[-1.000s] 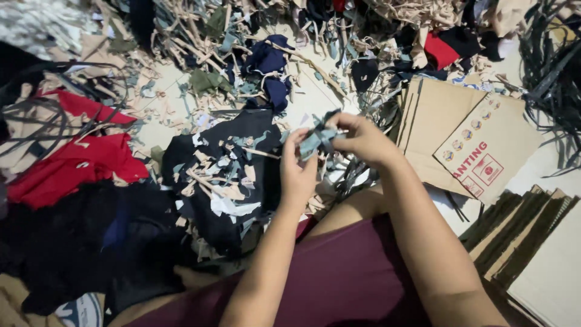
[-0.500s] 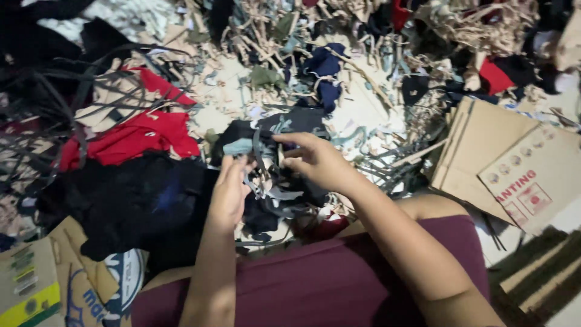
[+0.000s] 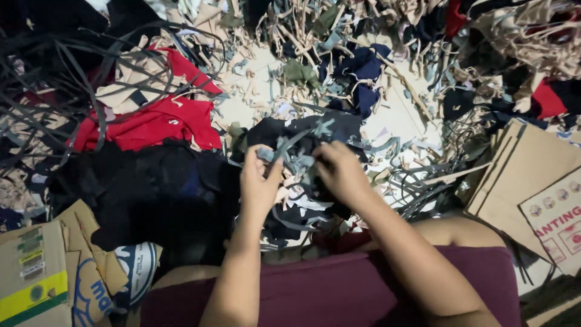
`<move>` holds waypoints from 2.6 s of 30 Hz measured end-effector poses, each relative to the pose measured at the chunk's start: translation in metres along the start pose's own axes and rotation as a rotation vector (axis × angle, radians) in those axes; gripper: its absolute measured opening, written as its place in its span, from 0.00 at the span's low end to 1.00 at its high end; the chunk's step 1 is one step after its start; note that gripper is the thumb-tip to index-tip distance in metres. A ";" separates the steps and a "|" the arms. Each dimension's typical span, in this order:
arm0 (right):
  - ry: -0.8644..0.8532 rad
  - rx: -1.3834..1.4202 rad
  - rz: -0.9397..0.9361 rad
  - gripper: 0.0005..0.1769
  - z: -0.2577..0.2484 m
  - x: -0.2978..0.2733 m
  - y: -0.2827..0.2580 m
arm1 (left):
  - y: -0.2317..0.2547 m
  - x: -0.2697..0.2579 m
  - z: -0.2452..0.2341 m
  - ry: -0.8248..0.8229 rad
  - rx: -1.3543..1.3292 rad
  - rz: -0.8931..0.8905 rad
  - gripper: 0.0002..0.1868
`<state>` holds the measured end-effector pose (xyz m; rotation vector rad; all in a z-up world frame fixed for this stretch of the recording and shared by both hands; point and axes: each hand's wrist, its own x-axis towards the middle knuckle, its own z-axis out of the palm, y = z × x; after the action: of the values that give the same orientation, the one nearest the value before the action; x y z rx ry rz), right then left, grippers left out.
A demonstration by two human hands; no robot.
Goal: Sorting through a large pile of fabric scraps and inspecting individual pieces
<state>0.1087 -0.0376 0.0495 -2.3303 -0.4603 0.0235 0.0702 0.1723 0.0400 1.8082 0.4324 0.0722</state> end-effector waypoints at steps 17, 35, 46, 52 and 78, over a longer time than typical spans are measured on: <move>0.067 0.065 -0.371 0.22 -0.007 -0.002 -0.044 | 0.031 -0.010 -0.014 -0.310 -0.197 0.116 0.09; 0.258 -0.137 -0.278 0.18 0.003 0.015 -0.019 | 0.017 -0.004 0.000 0.005 0.508 0.505 0.15; 0.739 0.747 0.153 0.17 -0.231 -0.036 0.175 | 0.017 -0.005 0.003 -0.017 0.563 0.457 0.17; 0.136 -0.523 0.885 0.32 -0.231 -0.055 0.163 | 0.028 -0.010 0.004 0.016 0.569 0.461 0.15; -0.104 -0.107 0.023 0.30 -0.022 0.023 -0.009 | 0.035 -0.008 -0.003 0.168 0.582 0.515 0.35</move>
<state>0.1310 -0.0390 0.0738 -2.4481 -0.4978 0.1349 0.0707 0.1649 0.0749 2.4655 0.0902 0.5011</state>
